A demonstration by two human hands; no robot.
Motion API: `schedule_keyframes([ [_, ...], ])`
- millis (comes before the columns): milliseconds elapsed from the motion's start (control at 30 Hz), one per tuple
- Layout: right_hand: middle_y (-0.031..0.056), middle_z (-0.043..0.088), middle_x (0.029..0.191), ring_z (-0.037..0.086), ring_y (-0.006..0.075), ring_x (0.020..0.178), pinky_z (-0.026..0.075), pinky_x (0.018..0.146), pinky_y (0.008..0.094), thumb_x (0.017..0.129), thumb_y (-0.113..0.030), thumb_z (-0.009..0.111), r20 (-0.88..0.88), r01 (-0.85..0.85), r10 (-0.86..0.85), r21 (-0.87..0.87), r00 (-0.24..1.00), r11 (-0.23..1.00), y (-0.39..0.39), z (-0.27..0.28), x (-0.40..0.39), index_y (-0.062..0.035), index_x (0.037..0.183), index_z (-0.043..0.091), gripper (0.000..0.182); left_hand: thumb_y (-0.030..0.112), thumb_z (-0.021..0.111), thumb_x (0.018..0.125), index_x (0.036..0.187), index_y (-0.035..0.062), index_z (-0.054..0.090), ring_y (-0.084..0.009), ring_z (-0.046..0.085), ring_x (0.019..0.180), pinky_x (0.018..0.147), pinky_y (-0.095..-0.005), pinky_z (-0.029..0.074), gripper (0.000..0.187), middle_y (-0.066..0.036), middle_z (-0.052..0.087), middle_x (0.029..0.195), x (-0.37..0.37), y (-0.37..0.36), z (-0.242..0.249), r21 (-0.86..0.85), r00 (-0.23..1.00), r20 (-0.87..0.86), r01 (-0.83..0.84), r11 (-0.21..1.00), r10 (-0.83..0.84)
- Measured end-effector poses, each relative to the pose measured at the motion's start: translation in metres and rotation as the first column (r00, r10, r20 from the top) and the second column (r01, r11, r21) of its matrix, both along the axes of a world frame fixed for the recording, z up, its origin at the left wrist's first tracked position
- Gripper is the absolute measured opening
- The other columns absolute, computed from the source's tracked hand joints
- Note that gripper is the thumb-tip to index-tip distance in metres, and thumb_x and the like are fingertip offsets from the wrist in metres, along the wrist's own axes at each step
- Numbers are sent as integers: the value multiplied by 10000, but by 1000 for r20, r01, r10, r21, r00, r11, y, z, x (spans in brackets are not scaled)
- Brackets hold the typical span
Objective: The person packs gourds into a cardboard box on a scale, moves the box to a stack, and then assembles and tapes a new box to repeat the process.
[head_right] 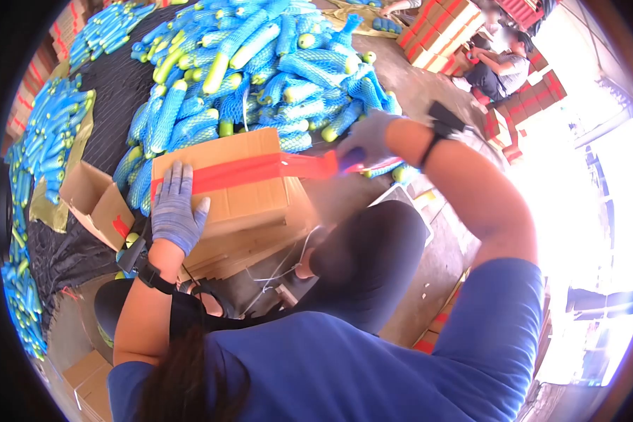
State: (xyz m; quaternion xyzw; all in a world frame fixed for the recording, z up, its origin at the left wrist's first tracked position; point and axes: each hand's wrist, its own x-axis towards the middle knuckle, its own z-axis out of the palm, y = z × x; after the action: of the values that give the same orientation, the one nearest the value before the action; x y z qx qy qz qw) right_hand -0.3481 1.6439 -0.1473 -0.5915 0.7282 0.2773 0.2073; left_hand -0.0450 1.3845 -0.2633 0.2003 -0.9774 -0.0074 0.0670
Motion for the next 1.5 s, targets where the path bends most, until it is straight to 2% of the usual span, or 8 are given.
schedule_keyframes([
  [367,139,678,1190,641,283,1060,507,896,429,695,-425,780,427,-57,-50,235,903,970,-131,-266,-5,-134,1169,710,561,234,481,908,1489,60,353,-368,308,1434,1190,-481,221,620,-149,329,1562,-64,54,8,93,837,-66,547,832,-543],
  [633,137,614,1306,612,280,1158,482,988,423,759,-330,740,244,403,-381,-42,892,914,-78,-63,-18,-142,1457,457,776,360,562,885,1492,97,364,-343,319,1433,1185,-492,215,690,-134,354,1550,-69,30,-2,233,843,-93,536,811,-530],
  [700,151,602,1320,632,246,1143,519,964,400,777,-256,732,619,733,-518,-142,591,665,-61,-44,-47,-104,1485,398,798,393,576,878,1494,103,364,-345,307,1439,1182,-516,208,714,-131,347,1555,-65,26,-3,243,864,-106,503,829,-493],
  [767,152,664,1203,677,260,1056,557,922,440,784,-261,786,991,961,-107,105,-79,255,-37,-33,-25,-22,1322,533,641,440,578,876,1505,128,353,-357,267,1456,1171,-573,188,737,-131,318,1570,-55,23,8,112,970,-38,243,964,-240],
  [900,126,669,1204,653,270,1090,501,1008,438,793,-332,773,736,806,329,546,-591,227,-66,-94,-5,-60,1261,568,578,530,554,901,1519,162,339,-404,229,1461,1151,-605,201,751,-145,278,1583,-34,-18,25,-7,946,142,-294,956,292],
  [1167,87,704,1115,692,235,949,550,856,442,835,-413,683,783,808,201,580,-589,108,-111,-86,79,-100,1180,625,469,439,628,907,1308,-8,449,-391,622,1107,928,-427,490,628,-258,625,1209,18,-98,-43,880,859,-86,-173,443,505],
  [1333,126,622,1254,632,249,1123,514,993,405,867,-345,673,754,783,380,276,-536,557,-143,-31,97,-16,1338,502,600,297,771,824,1473,13,296,-315,574,1216,1009,-368,451,853,-212,581,1301,52,-107,16,713,780,-430,-16,701,455],
  [1500,95,627,1160,607,186,1068,489,944,325,877,-335,669,718,896,690,-243,-91,371,-254,-16,101,1,1347,477,609,174,752,840,1539,28,189,-329,578,1217,986,-339,474,909,-229,575,1320,71,-200,82,265,503,-840,51,963,204],
])
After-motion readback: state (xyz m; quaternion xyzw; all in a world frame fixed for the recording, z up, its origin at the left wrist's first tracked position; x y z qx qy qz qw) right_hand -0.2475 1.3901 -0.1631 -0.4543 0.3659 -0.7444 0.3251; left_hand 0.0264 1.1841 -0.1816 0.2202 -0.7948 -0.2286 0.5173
